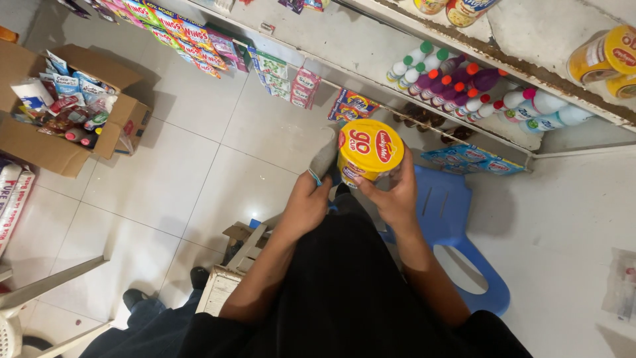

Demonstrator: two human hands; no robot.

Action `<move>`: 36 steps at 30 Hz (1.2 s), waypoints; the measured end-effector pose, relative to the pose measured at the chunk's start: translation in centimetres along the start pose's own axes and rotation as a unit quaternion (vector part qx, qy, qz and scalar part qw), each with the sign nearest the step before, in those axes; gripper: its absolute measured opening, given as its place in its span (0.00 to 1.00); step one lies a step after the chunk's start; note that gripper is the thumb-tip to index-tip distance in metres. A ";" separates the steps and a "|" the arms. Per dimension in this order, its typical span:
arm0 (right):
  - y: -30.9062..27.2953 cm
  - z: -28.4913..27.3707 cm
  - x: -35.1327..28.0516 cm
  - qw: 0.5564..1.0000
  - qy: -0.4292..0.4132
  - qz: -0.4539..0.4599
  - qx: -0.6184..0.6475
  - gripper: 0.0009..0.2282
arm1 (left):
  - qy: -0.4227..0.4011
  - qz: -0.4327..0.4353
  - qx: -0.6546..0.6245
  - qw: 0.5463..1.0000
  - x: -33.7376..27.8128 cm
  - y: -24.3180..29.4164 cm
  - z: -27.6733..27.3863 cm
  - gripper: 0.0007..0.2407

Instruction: Wiping a cup of noodles with a cloth and placing it on a grocery store shelf.

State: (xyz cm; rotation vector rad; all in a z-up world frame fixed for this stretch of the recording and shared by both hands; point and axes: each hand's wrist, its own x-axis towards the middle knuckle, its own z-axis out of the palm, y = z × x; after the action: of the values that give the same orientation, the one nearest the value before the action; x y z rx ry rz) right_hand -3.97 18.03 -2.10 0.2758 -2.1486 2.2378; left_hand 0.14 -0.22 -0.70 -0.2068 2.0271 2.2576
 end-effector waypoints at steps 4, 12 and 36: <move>-0.4 0.2 0.0 1.000 0.020 0.005 -0.003 0.42 | 0.008 -0.024 0.016 1.000 -0.1 2.3 0.4 0.09; -0.2 -0.4 0.2 0.994 0.039 -0.049 -0.089 0.46 | -0.032 0.067 0.014 0.997 -0.5 1.6 0.8 0.22; -1.4 -1.8 0.1 0.985 -0.128 -0.046 0.102 0.52 | -0.046 0.086 -0.057 0.994 -0.2 0.7 -0.4 0.20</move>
State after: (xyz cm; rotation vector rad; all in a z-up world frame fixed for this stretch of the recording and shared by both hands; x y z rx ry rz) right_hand -4.05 19.84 -0.81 0.6897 -1.9612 2.4885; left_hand 0.23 -0.64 -0.05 0.0654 1.9410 2.4363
